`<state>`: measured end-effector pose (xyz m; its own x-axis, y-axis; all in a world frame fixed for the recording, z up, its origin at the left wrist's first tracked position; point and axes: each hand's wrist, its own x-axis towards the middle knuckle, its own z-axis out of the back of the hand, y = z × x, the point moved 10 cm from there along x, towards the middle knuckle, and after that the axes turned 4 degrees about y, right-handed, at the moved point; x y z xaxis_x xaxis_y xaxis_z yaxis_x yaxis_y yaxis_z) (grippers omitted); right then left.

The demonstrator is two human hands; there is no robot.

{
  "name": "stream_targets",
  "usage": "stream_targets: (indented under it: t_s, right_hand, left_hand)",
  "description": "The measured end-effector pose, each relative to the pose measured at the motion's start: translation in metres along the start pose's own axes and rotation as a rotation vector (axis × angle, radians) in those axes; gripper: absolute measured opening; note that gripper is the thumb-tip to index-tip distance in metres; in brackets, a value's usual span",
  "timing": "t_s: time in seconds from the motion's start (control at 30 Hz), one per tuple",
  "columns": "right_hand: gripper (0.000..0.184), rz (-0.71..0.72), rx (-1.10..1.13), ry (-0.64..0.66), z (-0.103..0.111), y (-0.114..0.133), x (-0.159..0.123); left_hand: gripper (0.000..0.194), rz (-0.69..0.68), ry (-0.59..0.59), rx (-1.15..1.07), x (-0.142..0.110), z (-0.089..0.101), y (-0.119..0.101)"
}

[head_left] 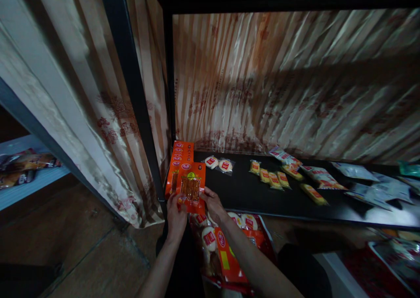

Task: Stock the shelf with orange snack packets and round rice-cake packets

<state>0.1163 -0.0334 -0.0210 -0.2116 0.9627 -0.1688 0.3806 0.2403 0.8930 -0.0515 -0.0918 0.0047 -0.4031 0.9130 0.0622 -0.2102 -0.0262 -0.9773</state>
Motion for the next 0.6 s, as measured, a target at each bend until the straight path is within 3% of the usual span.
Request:
stream_targets:
  t_s: [0.6]
  right_hand:
    - [0.031,0.022,-0.063,-0.069,-0.013,-0.003,0.035]
  left_hand:
    - [0.03,-0.022,0.016,0.083,0.007,-0.007,0.008]
